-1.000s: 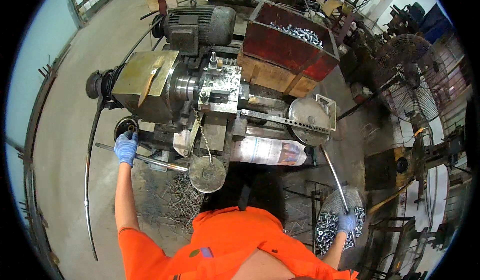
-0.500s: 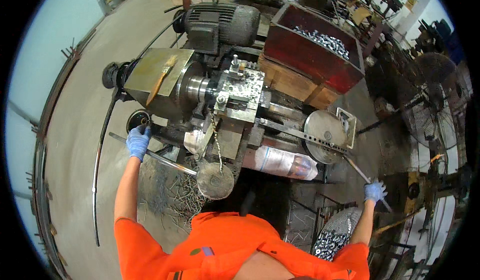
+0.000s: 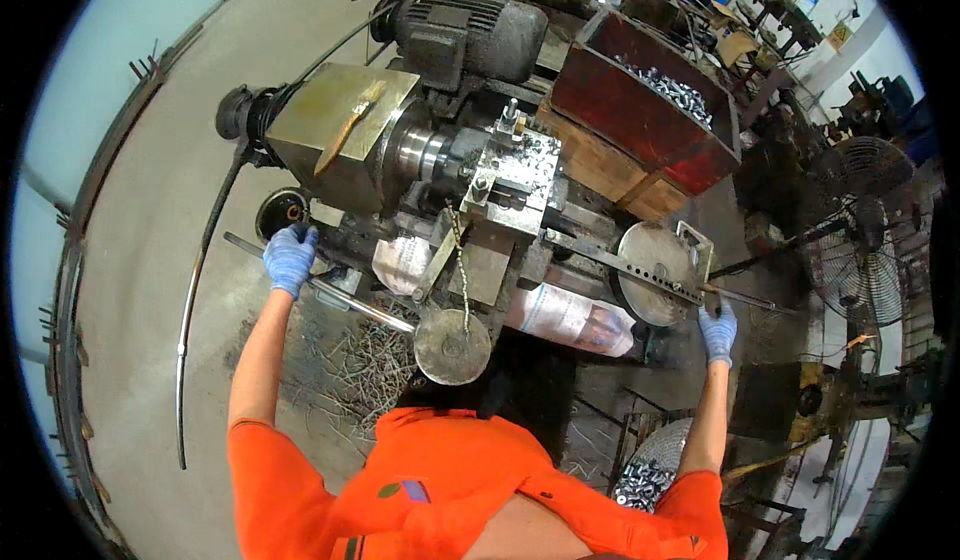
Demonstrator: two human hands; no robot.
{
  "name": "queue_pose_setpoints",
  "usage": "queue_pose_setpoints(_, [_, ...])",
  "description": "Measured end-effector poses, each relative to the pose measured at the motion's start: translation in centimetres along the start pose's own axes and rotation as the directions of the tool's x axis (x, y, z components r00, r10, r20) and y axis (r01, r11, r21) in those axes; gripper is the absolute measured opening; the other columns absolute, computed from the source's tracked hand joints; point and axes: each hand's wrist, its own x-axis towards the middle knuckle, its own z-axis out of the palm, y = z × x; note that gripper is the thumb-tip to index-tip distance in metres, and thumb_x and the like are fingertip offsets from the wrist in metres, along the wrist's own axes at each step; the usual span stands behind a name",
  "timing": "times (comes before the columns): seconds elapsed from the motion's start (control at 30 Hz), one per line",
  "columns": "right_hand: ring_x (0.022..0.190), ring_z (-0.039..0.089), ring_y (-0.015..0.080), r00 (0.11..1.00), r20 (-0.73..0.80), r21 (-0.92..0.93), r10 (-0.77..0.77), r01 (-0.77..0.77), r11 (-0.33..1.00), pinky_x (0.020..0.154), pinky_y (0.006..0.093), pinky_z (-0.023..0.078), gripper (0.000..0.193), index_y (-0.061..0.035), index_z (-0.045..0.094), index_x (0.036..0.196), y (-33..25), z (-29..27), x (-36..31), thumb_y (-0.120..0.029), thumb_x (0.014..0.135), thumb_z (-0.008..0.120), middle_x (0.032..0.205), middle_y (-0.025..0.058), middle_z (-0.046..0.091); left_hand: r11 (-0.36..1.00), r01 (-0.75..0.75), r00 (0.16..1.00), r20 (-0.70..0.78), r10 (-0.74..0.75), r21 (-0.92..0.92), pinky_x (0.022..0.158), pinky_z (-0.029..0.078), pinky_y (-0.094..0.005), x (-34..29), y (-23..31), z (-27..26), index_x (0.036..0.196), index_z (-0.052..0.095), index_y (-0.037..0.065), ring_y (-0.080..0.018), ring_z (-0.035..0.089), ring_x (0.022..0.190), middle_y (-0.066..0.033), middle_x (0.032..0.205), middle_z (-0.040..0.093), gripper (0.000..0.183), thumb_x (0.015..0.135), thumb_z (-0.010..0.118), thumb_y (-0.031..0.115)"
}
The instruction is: The person operates a lathe to process small metal parts, using a lever to advance the work, placing finished parts into a circular tray, and clearing metal shavings from the machine bed by hand.
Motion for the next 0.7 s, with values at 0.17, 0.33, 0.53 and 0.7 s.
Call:
queue_pose_setpoints(0.17, [0.083,0.062,0.0134,0.967,0.093,0.661,-0.239,0.119,0.741,0.079,0.0273,0.049,0.023,0.0008,0.067,0.098,-17.4,-5.9,-6.6,-0.012,0.080,0.068,0.090,0.0096,0.069,1.000,0.019,0.999,-0.042,-0.020,-0.017,0.071,0.049,-0.0424,-1.4,-0.5,-0.8,0.091,0.069,0.010,-0.0334,0.063,0.079,-0.0146,0.083,0.067,0.031,0.082,0.059,0.038])
queue_pose_setpoints(0.33, [0.102,0.059,0.0291,0.505,0.302,0.735,-0.809,0.417,0.535,0.089,0.0358,0.045,0.039,-0.0067,0.065,0.108,-34.8,-5.9,-12.9,-0.030,0.077,0.068,0.110,0.0153,0.063,0.923,-0.045,0.999,-0.029,0.037,-0.383,0.071,0.050,-0.0357,-0.3,-2.1,0.4,0.096,0.068,0.006,-0.0266,0.065,0.075,-0.0158,0.085,0.067,0.030,0.084,0.061,0.032])
queue_pose_setpoints(0.53, [0.087,0.063,0.0297,0.371,0.591,0.652,-0.716,0.302,0.695,0.080,0.0364,0.050,0.037,-0.0081,0.069,0.096,-42.2,-3.0,-14.8,-0.040,0.077,0.066,0.091,0.0180,0.066,0.702,-0.112,0.992,-0.118,0.040,-0.704,0.059,0.048,-0.0259,-2.0,-5.6,-4.4,0.102,0.066,0.000,-0.0097,0.057,0.061,-0.0052,0.075,0.066,0.026,0.088,0.062,0.021])
queue_pose_setpoints(0.7, [0.088,0.061,0.0323,0.348,-0.029,0.671,-0.937,0.702,0.240,0.076,0.0384,0.049,0.025,-0.0063,0.068,0.090,-43.3,-6.0,-19.2,-0.024,0.073,0.069,0.089,0.0146,0.064,0.712,0.135,0.965,-0.073,-0.253,-0.689,0.051,0.047,-0.0251,-6.4,-18.1,-7.3,0.103,0.065,0.000,-0.0107,0.056,0.056,-0.0051,0.069,0.062,0.030,0.089,0.060,0.025])
